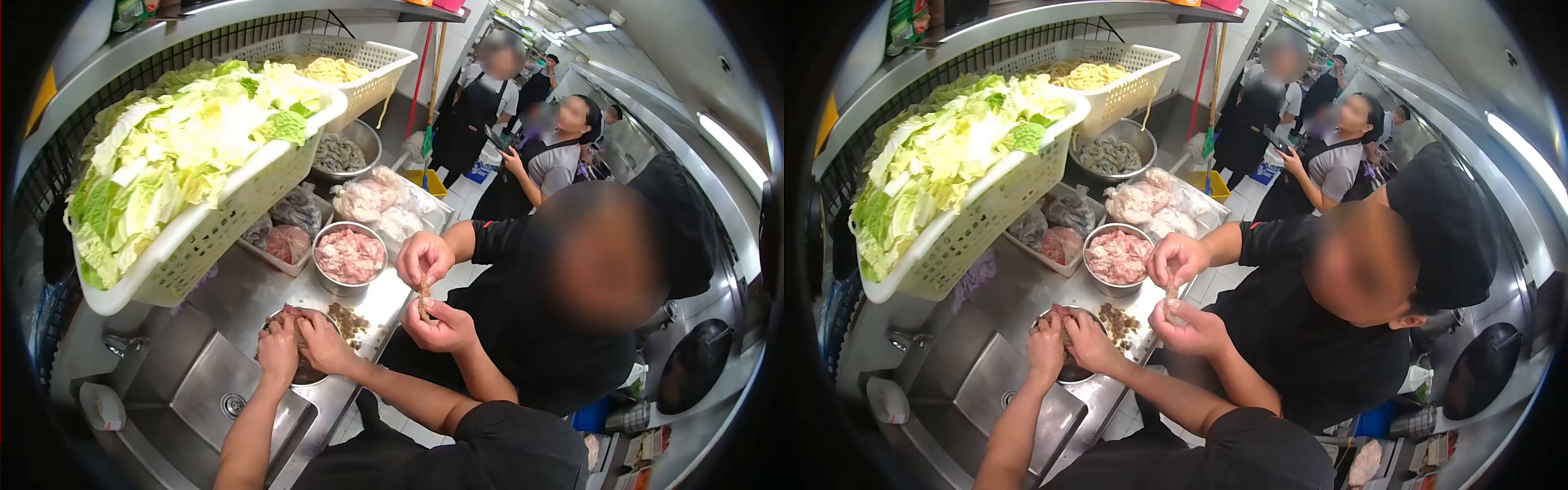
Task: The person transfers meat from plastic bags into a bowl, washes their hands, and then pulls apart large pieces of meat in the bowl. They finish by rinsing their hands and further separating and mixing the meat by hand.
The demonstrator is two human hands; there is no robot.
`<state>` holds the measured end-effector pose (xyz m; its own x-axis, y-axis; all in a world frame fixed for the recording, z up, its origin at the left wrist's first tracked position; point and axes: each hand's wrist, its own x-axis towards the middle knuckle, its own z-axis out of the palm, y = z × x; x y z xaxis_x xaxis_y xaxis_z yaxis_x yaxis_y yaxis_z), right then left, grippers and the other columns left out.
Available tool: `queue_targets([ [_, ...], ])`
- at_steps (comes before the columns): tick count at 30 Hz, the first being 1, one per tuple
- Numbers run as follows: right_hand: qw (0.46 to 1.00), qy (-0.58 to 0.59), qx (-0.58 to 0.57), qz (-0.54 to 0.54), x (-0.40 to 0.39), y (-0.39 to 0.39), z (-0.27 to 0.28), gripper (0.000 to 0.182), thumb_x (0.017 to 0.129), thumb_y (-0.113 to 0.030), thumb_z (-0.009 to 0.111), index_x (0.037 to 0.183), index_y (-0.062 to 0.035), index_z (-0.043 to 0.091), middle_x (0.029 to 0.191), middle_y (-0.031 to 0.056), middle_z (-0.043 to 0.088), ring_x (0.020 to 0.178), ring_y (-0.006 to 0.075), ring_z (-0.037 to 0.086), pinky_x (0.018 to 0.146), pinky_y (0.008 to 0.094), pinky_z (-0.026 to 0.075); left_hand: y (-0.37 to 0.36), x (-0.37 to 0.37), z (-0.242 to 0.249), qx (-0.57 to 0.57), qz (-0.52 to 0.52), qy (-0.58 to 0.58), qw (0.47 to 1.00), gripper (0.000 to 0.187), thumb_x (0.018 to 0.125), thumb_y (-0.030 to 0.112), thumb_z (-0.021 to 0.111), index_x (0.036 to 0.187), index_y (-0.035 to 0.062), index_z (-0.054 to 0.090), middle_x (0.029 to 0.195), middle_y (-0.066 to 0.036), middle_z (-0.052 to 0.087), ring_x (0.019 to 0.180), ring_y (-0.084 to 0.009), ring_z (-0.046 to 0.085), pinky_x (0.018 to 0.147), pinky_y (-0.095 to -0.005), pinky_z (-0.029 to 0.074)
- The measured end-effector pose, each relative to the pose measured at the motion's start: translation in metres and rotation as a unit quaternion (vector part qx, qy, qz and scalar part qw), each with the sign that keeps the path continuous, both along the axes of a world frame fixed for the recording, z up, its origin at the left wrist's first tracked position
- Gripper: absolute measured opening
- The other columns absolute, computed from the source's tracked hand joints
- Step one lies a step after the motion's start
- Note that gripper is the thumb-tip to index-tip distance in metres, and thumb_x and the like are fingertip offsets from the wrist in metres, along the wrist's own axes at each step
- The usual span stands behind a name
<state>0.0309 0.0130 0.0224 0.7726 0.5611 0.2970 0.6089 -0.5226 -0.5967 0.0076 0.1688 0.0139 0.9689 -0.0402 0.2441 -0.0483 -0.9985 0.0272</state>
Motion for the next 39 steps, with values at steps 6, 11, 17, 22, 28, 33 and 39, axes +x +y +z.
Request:
queue_targets([
  [6,0.999,0.014,-0.028,-0.022,-0.011,-0.003,0.004,0.072,0.085,-0.011,0.074,0.146,0.0067,0.039,0.146,0.0343,0.040,0.128,0.0529,0.048,0.108,0.0534,0.044,0.001,-0.001,-0.007,0.007,-0.015,0.006,1.000,0.028,0.088,0.015,0.065,0.115,0.0083,0.062,0.091,-0.014,0.066,0.076,-0.0343,0.070,0.062,-0.0402,0.059],
  [11,0.999,0.031,-0.029,-0.031,-0.017,-0.003,0.001,0.072,0.086,-0.012,0.073,0.146,0.0081,0.038,0.145,0.0368,0.039,0.128,0.0553,0.048,0.108,0.0535,0.043,0.001,0.000,0.002,0.000,-0.034,0.002,0.999,0.017,0.089,0.015,0.064,0.104,0.0100,0.059,0.087,-0.015,0.065,0.075,-0.0351,0.069,0.059,-0.0415,0.058],
  [17,0.996,-0.042,-0.031,-0.066,-0.024,0.001,-0.008,0.073,0.085,-0.014,0.076,0.146,0.0061,0.041,0.144,0.0348,0.042,0.131,0.0534,0.048,0.110,0.0543,0.043,0.001,0.000,0.007,0.006,-0.044,0.039,0.998,0.016,0.090,0.017,0.065,0.103,0.0110,0.058,0.090,-0.015,0.064,0.077,-0.0348,0.069,0.059,-0.0405,0.058],
  [22,0.992,-0.034,-0.093,-0.083,-0.025,0.004,-0.011,0.069,0.085,-0.021,0.075,0.143,0.0049,0.046,0.140,0.0333,0.046,0.126,0.0483,0.052,0.107,0.0507,0.044,-0.002,0.005,0.008,0.028,-0.026,0.038,0.999,0.017,0.091,0.018,0.065,0.104,0.0114,0.057,0.093,-0.015,0.061,0.078,-0.0339,0.068,0.059,-0.0396,0.058],
  [28,0.990,-0.059,-0.097,-0.086,-0.022,0.003,-0.008,0.054,0.089,-0.021,0.067,0.134,0.0043,0.052,0.130,0.0298,0.054,0.112,0.0405,0.056,0.099,0.0472,0.046,-0.004,0.007,0.005,0.040,-0.021,0.044,0.998,0.016,0.091,0.019,0.065,0.102,0.0115,0.056,0.093,-0.014,0.060,0.076,-0.0329,0.069,0.057,-0.0394,0.059],
  [33,0.990,-0.076,-0.075,-0.090,-0.021,0.003,-0.013,0.045,0.090,-0.018,0.062,0.128,0.0044,0.052,0.126,0.0301,0.054,0.110,0.0415,0.057,0.098,0.0479,0.046,-0.004,0.007,-0.001,0.045,-0.015,0.056,0.997,0.014,0.093,0.019,0.063,0.102,0.0114,0.056,0.093,-0.014,0.060,0.072,-0.0325,0.069,0.057,-0.0390,0.059],
  [39,0.995,-0.043,-0.059,-0.072,0.000,0.008,-0.012,0.045,0.084,-0.014,0.071,0.120,0.0035,0.050,0.122,0.0326,0.051,0.108,0.0471,0.056,0.094,0.0527,0.048,0.002,0.028,0.002,0.017,-0.020,-0.016,1.000,0.014,0.094,0.018,0.062,0.104,0.0106,0.056,0.094,-0.014,0.062,0.072,-0.0338,0.071,0.058,-0.0407,0.059],
])
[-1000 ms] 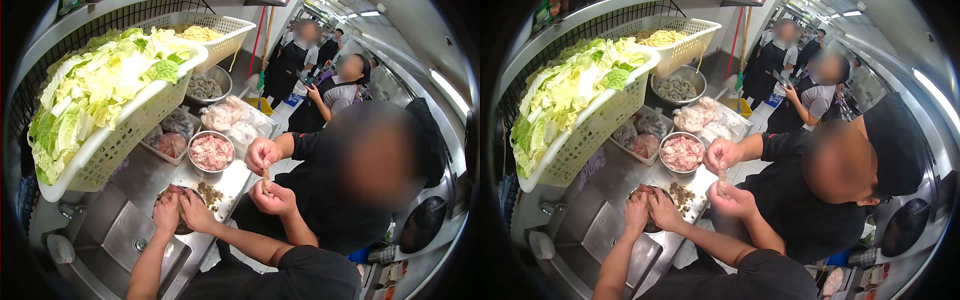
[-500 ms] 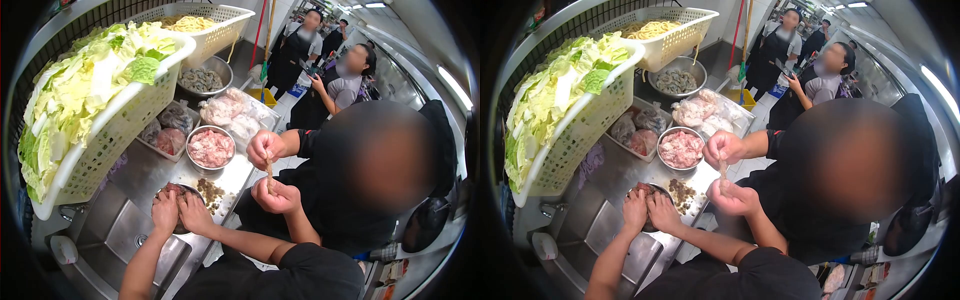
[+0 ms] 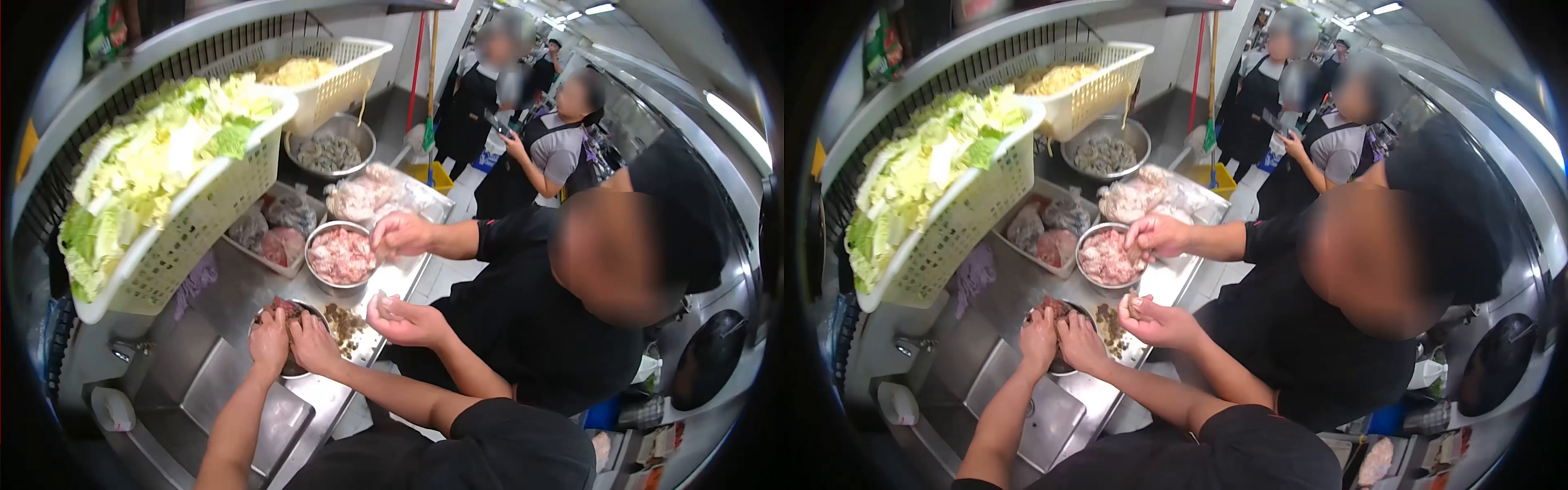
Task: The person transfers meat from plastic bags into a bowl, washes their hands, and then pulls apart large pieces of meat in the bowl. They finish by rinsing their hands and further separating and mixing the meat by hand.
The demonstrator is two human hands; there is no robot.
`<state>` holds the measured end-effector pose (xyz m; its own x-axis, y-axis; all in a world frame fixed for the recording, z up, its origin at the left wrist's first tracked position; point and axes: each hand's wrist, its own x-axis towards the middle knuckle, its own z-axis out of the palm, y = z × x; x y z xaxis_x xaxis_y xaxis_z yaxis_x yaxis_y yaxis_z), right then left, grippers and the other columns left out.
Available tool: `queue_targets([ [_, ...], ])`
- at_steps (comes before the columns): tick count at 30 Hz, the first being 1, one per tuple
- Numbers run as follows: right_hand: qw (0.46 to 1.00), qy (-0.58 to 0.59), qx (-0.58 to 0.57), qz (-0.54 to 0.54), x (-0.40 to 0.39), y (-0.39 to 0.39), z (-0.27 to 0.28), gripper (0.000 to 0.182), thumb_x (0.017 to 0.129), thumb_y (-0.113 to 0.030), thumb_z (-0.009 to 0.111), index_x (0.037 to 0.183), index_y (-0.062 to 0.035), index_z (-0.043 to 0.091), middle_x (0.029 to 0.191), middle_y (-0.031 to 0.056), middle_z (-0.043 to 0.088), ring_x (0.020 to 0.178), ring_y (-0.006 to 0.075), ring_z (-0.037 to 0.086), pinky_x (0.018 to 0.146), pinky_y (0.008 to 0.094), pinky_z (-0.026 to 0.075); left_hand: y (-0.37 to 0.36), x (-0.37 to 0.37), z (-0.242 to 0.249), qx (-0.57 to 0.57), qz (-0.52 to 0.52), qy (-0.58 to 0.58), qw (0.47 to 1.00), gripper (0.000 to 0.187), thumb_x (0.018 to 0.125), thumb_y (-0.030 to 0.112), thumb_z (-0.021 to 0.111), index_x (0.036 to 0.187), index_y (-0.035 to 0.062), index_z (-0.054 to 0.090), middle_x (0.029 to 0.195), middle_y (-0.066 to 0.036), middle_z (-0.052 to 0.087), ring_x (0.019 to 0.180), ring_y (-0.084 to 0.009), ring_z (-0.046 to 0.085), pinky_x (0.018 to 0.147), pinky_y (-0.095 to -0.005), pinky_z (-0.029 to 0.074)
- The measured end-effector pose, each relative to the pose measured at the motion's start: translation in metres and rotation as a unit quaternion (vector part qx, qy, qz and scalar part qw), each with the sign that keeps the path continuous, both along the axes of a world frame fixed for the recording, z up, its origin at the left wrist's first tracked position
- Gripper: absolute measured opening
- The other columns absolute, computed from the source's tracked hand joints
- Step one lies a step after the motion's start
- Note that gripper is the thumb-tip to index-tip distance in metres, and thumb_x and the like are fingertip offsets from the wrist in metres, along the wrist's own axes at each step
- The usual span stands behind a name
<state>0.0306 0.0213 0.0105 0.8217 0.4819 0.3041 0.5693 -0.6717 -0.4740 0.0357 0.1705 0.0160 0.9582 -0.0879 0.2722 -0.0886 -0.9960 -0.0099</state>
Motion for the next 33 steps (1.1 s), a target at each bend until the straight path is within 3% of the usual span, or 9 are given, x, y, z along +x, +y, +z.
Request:
queue_targets([
  [4,0.999,-0.016,0.033,0.001,-0.001,-0.002,-0.003,0.047,0.081,-0.013,0.074,0.116,0.0023,0.048,0.117,0.0303,0.050,0.105,0.0472,0.056,0.092,0.0547,0.047,-0.001,-0.007,-0.002,-0.008,0.016,0.014,1.000,0.013,0.096,0.018,0.059,0.106,0.0093,0.056,0.095,-0.015,0.063,0.071,-0.0331,0.072,0.061,-0.0412,0.060],
  [8,0.997,-0.032,0.064,0.000,0.000,-0.005,-0.005,0.045,0.081,-0.013,0.075,0.115,-0.0009,0.048,0.114,0.0270,0.049,0.105,0.0452,0.055,0.091,0.0539,0.047,-0.001,-0.009,0.002,-0.058,0.023,0.033,0.998,0.028,0.086,0.011,0.068,0.110,0.0087,0.053,0.096,-0.016,0.063,0.074,-0.0372,0.071,0.063,-0.0455,0.060],
  [13,0.977,0.066,0.203,-0.006,0.001,-0.007,-0.016,0.056,0.082,-0.013,0.076,0.131,-0.0015,0.051,0.128,0.0252,0.051,0.120,0.0475,0.053,0.104,0.0528,0.045,-0.001,-0.026,0.005,-0.110,0.052,0.080,0.989,0.049,0.080,0.010,0.074,0.124,0.0092,0.052,0.113,-0.020,0.059,0.091,-0.0417,0.070,0.076,-0.0491,0.060],
  [15,0.962,0.089,0.258,-0.003,0.005,-0.009,-0.009,0.057,0.082,-0.013,0.076,0.132,-0.0011,0.051,0.127,0.0244,0.052,0.121,0.0452,0.054,0.104,0.0520,0.046,-0.008,-0.036,0.011,-0.232,0.095,0.086,0.964,0.068,0.078,0.012,0.074,0.141,0.0140,0.049,0.133,-0.023,0.050,0.122,-0.0474,0.055,0.099,-0.0554,0.050],
  [16,0.944,0.115,0.311,-0.006,0.008,-0.009,-0.008,0.058,0.082,-0.014,0.077,0.133,-0.0007,0.052,0.127,0.0237,0.054,0.121,0.0429,0.055,0.104,0.0512,0.046,-0.013,-0.039,0.013,-0.231,0.098,0.082,0.965,0.068,0.078,0.012,0.074,0.141,0.0140,0.049,0.133,-0.023,0.050,0.122,-0.0474,0.055,0.099,-0.0554,0.050],
  [19,0.954,0.108,0.280,-0.019,0.012,-0.007,-0.009,0.063,0.082,-0.028,0.080,0.133,-0.0022,0.054,0.127,0.0206,0.057,0.120,0.0395,0.059,0.105,0.0463,0.047,-0.027,-0.051,0.012,-0.361,0.094,0.063,0.926,0.090,0.072,0.010,0.076,0.156,0.0189,0.044,0.156,-0.020,0.036,0.146,-0.0459,0.031,0.122,-0.0554,0.026],
  [22,0.980,0.094,0.173,-0.011,0.021,-0.005,-0.004,0.069,0.079,-0.039,0.081,0.132,-0.0022,0.056,0.127,0.0234,0.060,0.118,0.0419,0.060,0.101,0.0480,0.048,-0.027,-0.056,-0.001,-0.266,0.068,0.004,0.962,0.084,0.072,0.011,0.077,0.151,0.0150,0.049,0.160,-0.018,0.033,0.149,-0.0442,0.028,0.122,-0.0560,0.026],
  [27,0.986,0.099,0.136,0.013,0.032,0.000,-0.001,0.060,0.080,-0.036,0.081,0.121,0.0015,0.059,0.116,0.0294,0.068,0.112,0.0477,0.064,0.096,0.0527,0.051,-0.008,-0.053,-0.012,-0.324,0.000,-0.051,0.945,0.072,0.074,0.021,0.081,0.141,0.0102,0.058,0.152,-0.013,0.046,0.142,-0.0396,0.039,0.120,-0.0525,0.031],
  [33,0.987,0.111,0.110,0.020,0.029,0.001,0.008,0.052,0.082,-0.036,0.081,0.112,0.0024,0.062,0.107,0.0305,0.071,0.103,0.0491,0.069,0.088,0.0531,0.056,0.000,-0.054,-0.014,-0.350,-0.008,-0.035,0.936,0.069,0.071,0.016,0.082,0.137,0.0084,0.060,0.139,-0.014,0.050,0.133,-0.0393,0.045,0.113,-0.0513,0.038],
])
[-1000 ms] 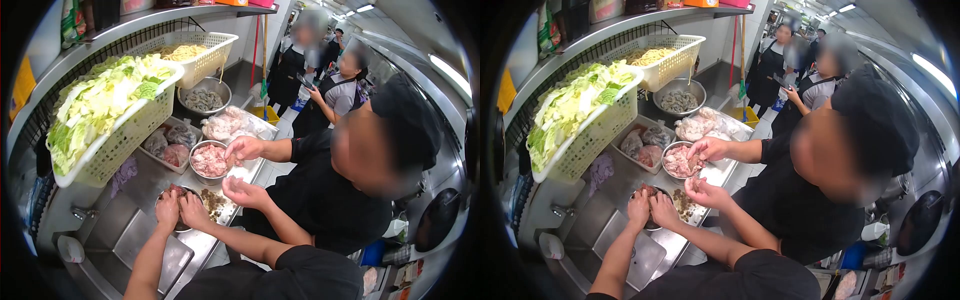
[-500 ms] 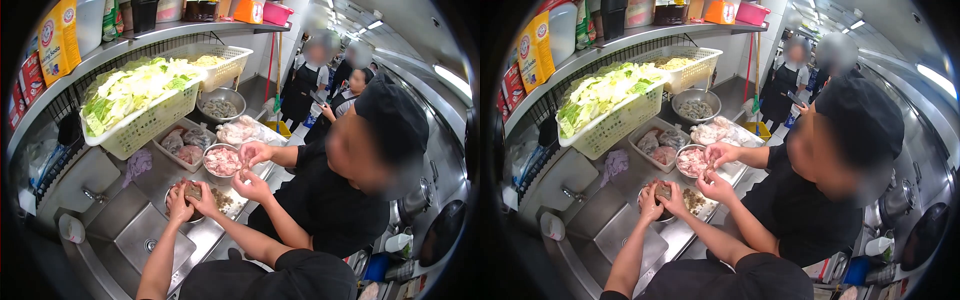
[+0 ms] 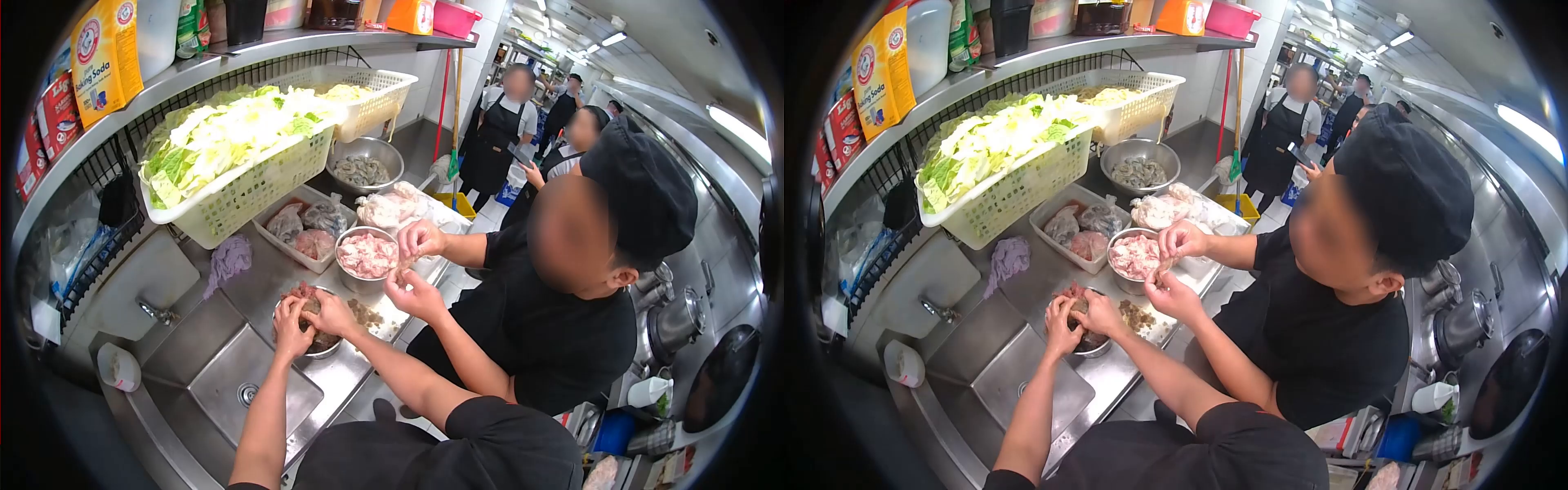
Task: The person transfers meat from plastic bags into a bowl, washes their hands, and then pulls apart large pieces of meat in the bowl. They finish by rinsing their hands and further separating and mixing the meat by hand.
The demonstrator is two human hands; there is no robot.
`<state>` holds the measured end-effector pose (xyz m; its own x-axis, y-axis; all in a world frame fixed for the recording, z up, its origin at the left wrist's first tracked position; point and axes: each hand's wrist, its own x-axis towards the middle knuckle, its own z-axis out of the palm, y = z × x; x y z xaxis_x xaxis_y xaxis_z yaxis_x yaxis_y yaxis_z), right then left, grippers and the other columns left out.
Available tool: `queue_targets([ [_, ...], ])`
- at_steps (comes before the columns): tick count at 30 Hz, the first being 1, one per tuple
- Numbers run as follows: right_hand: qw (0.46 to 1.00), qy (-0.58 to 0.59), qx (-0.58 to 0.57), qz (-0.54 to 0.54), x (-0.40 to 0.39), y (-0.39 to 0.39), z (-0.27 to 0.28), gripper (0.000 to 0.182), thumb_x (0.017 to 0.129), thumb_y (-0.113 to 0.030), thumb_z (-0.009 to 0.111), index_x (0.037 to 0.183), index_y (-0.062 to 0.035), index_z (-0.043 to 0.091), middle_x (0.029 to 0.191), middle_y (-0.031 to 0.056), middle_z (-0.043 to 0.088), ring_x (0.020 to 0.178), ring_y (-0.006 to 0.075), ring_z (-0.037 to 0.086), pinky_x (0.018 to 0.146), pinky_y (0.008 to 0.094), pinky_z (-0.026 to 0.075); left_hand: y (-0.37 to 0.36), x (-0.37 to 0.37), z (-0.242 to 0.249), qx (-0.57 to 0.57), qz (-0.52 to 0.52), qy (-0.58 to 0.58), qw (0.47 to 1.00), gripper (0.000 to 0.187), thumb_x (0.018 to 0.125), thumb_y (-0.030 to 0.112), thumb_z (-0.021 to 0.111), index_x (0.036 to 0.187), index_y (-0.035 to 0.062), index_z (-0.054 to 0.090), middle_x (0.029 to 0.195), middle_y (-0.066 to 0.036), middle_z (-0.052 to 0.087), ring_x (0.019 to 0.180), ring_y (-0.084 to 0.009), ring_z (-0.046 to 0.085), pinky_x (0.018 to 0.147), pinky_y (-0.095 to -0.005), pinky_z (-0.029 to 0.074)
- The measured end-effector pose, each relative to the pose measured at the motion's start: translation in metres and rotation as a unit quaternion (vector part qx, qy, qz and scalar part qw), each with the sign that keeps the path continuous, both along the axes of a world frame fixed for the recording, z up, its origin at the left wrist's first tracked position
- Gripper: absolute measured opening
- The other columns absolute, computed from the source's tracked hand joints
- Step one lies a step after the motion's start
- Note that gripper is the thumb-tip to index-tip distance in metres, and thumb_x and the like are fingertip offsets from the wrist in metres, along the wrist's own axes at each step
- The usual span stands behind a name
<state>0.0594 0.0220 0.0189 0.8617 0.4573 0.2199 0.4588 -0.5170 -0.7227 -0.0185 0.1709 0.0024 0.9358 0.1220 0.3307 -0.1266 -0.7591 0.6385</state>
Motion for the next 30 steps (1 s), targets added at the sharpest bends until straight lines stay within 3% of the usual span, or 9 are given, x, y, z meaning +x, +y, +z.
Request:
queue_targets([
  [5,0.992,-0.079,-0.098,-0.033,0.003,0.002,-0.007,0.063,0.088,-0.063,0.070,0.104,-0.0017,0.065,0.085,0.0278,0.073,0.082,0.0485,0.072,0.072,0.0561,0.058,0.006,0.006,-0.005,-0.001,-0.003,0.002,1.000,0.066,0.070,0.014,0.082,0.133,0.0089,0.062,0.137,-0.013,0.052,0.129,-0.0394,0.047,0.110,-0.0492,0.041],
  [11,0.991,-0.073,-0.091,-0.065,0.004,0.002,-0.008,0.067,0.090,-0.070,0.062,0.095,-0.0042,0.069,0.081,0.0283,0.072,0.078,0.0479,0.072,0.070,0.0564,0.058,0.005,0.013,-0.010,-0.030,0.015,-0.007,0.999,0.060,0.071,0.020,0.084,0.126,0.0079,0.065,0.132,-0.013,0.055,0.124,-0.0389,0.050,0.105,-0.0492,0.044],
  [13,0.994,-0.034,-0.052,-0.094,0.001,0.005,0.003,0.072,0.093,-0.073,0.055,0.106,-0.0048,0.075,0.084,0.0295,0.072,0.084,0.0482,0.072,0.074,0.0572,0.058,0.013,0.014,-0.011,-0.050,-0.012,-0.004,0.999,0.059,0.072,0.025,0.086,0.125,0.0078,0.065,0.128,-0.014,0.058,0.123,-0.0378,0.053,0.105,-0.0483,0.044],
  [17,0.981,0.068,0.136,-0.118,0.011,0.007,0.001,0.068,0.093,-0.059,0.069,0.084,0.0082,0.069,0.074,0.0305,0.068,0.072,0.0410,0.072,0.066,0.0506,0.054,0.013,0.015,-0.012,-0.139,-0.016,-0.047,0.989,0.056,0.075,0.028,0.086,0.125,0.0111,0.067,0.130,-0.013,0.060,0.129,-0.0356,0.053,0.107,-0.0468,0.045],
  [18,0.973,0.102,0.165,-0.122,0.010,0.008,0.007,0.061,0.092,-0.052,0.075,0.082,0.0083,0.066,0.072,0.0261,0.068,0.071,0.0303,0.071,0.067,0.0466,0.053,0.012,0.011,-0.014,-0.130,0.002,-0.026,0.991,0.057,0.076,0.027,0.086,0.127,0.0102,0.066,0.131,-0.013,0.059,0.128,-0.0354,0.053,0.108,-0.0456,0.044],
  [19,0.970,0.136,0.175,-0.097,0.014,0.006,0.004,0.056,0.092,-0.047,0.077,0.089,0.0081,0.065,0.079,0.0259,0.069,0.081,0.0225,0.070,0.073,0.0439,0.053,0.011,0.014,-0.013,-0.122,0.013,-0.016,0.992,0.059,0.076,0.026,0.086,0.129,0.0092,0.065,0.131,-0.013,0.058,0.128,-0.0352,0.053,0.109,-0.0445,0.043],
  [22,0.979,0.116,0.144,-0.088,0.017,-0.002,-0.008,0.048,0.092,-0.038,0.078,0.102,0.0069,0.065,0.093,0.0227,0.072,0.091,0.0195,0.069,0.081,0.0408,0.054,0.011,0.009,-0.008,-0.153,-0.006,-0.012,0.988,0.062,0.075,0.029,0.087,0.132,0.0137,0.066,0.133,-0.011,0.055,0.131,-0.0343,0.049,0.113,-0.0464,0.038],
  [24,0.940,0.231,0.251,-0.015,0.022,-0.006,-0.016,0.038,0.096,-0.017,0.074,0.125,0.0041,0.060,0.117,0.0163,0.071,0.107,0.0195,0.066,0.094,0.0328,0.053,0.009,0.004,0.001,-0.120,-0.012,0.017,0.993,0.065,0.073,0.031,0.088,0.132,0.0161,0.066,0.135,-0.009,0.053,0.133,-0.0341,0.046,0.115,-0.0486,0.034],
  [30,0.884,0.282,0.372,-0.013,0.012,-0.008,-0.024,0.042,0.099,-0.018,0.073,0.132,-0.0036,0.051,0.123,0.0108,0.063,0.112,0.0194,0.061,0.099,0.0348,0.050,0.004,0.002,0.002,-0.064,-0.003,0.039,0.997,0.062,0.069,0.043,0.091,0.123,0.0186,0.071,0.138,-0.006,0.049,0.136,-0.0342,0.041,0.114,-0.0539,0.030],
])
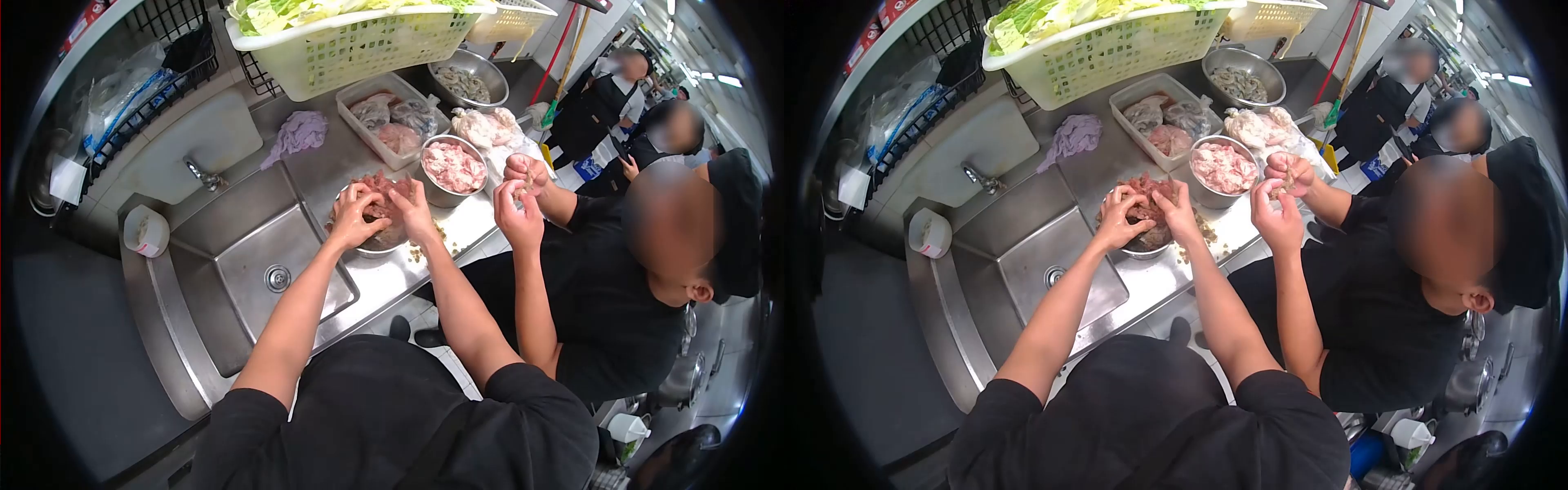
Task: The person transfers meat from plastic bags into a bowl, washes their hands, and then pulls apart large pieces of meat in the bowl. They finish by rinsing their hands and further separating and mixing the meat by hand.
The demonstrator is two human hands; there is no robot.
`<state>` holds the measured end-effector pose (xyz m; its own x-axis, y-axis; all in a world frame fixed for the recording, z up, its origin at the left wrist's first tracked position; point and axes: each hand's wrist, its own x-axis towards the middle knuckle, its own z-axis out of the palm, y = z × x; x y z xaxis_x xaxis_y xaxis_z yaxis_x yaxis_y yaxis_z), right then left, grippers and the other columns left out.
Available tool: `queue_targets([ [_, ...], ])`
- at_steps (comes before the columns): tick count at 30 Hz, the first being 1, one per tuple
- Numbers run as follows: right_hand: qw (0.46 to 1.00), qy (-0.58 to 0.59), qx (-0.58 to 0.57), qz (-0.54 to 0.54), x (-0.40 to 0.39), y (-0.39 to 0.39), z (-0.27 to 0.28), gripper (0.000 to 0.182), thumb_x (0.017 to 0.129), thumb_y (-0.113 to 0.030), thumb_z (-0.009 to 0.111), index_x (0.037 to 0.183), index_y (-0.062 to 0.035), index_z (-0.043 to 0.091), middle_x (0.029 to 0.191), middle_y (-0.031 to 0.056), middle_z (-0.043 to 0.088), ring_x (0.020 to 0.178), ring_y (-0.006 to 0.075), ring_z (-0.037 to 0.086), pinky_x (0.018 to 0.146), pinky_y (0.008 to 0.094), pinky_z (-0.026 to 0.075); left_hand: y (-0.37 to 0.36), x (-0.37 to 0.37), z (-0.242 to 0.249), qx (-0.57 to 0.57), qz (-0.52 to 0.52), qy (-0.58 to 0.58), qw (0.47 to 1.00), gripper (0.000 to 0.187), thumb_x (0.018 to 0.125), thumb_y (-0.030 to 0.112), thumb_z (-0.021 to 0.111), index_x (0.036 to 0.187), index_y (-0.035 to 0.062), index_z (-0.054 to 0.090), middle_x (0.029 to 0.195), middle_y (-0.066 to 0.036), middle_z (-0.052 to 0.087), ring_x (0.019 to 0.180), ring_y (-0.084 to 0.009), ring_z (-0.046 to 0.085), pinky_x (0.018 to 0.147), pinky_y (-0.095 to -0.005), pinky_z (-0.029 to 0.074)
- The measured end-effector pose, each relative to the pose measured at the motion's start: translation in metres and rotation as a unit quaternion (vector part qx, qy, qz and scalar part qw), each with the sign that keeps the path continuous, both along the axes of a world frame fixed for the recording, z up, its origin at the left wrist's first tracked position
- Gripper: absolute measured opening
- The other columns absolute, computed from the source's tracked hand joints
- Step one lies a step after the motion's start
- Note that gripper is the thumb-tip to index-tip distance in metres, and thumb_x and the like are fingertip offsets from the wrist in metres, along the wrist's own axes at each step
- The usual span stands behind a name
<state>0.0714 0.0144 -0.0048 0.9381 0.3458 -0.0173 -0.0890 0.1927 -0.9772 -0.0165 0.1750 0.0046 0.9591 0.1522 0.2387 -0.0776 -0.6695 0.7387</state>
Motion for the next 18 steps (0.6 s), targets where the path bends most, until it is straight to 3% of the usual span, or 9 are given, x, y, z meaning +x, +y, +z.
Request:
queue_targets([
  [7,0.994,-0.102,-0.027,0.004,0.016,-0.017,0.005,0.032,0.103,-0.016,0.068,0.126,-0.0013,0.052,0.115,0.0105,0.062,0.106,0.0168,0.060,0.094,0.0323,0.051,-0.003,-0.004,-0.005,0.037,0.001,-0.054,0.998,0.042,0.075,0.036,0.086,0.111,0.0175,0.074,0.134,-0.005,0.052,0.133,-0.0333,0.043,0.112,-0.0537,0.032],
  [10,0.979,-0.166,-0.093,-0.074,0.019,-0.023,0.015,0.028,0.104,-0.015,0.066,0.124,0.0010,0.056,0.116,0.0134,0.065,0.104,0.0170,0.063,0.089,0.0316,0.053,-0.004,-0.006,-0.007,0.072,-0.004,-0.047,0.996,0.031,0.076,0.033,0.085,0.101,0.0163,0.075,0.133,-0.005,0.053,0.132,-0.0326,0.044,0.111,-0.0531,0.033],
  [13,0.985,-0.141,-0.079,-0.066,0.014,-0.023,0.039,0.028,0.103,-0.015,0.066,0.124,0.0016,0.057,0.116,0.0137,0.065,0.104,0.0180,0.063,0.085,0.0321,0.054,-0.003,-0.008,-0.009,0.094,-0.005,-0.069,0.993,0.024,0.077,0.029,0.083,0.094,0.0152,0.074,0.133,-0.006,0.053,0.132,-0.0324,0.044,0.110,-0.0524,0.034],
  [14,0.978,-0.180,-0.067,-0.086,0.015,-0.016,0.036,0.024,0.104,-0.016,0.065,0.120,0.0009,0.057,0.110,0.0108,0.064,0.091,0.0150,0.064,0.074,0.0290,0.054,-0.003,-0.008,-0.009,0.087,-0.004,-0.070,0.994,0.023,0.076,0.028,0.082,0.093,0.0149,0.075,0.134,-0.007,0.053,0.132,-0.0324,0.045,0.110,-0.0525,0.034],
  [16,0.986,-0.140,-0.051,-0.078,0.012,-0.013,0.041,0.023,0.105,-0.017,0.064,0.119,0.0004,0.057,0.107,0.0089,0.064,0.084,0.0129,0.062,0.069,0.0277,0.053,-0.003,-0.007,-0.007,0.080,-0.004,-0.072,0.994,0.022,0.076,0.028,0.082,0.092,0.0146,0.075,0.134,-0.007,0.053,0.132,-0.0324,0.045,0.110,-0.0527,0.034],
  [18,0.992,-0.100,-0.035,-0.069,0.012,-0.007,0.041,0.022,0.106,-0.019,0.064,0.117,-0.0002,0.057,0.104,0.0071,0.063,0.077,0.0108,0.061,0.064,0.0263,0.052,-0.003,-0.008,-0.004,0.083,-0.006,-0.056,0.995,0.030,0.076,0.028,0.082,0.103,0.0169,0.075,0.135,-0.008,0.053,0.132,-0.0329,0.045,0.110,-0.0526,0.034],
])
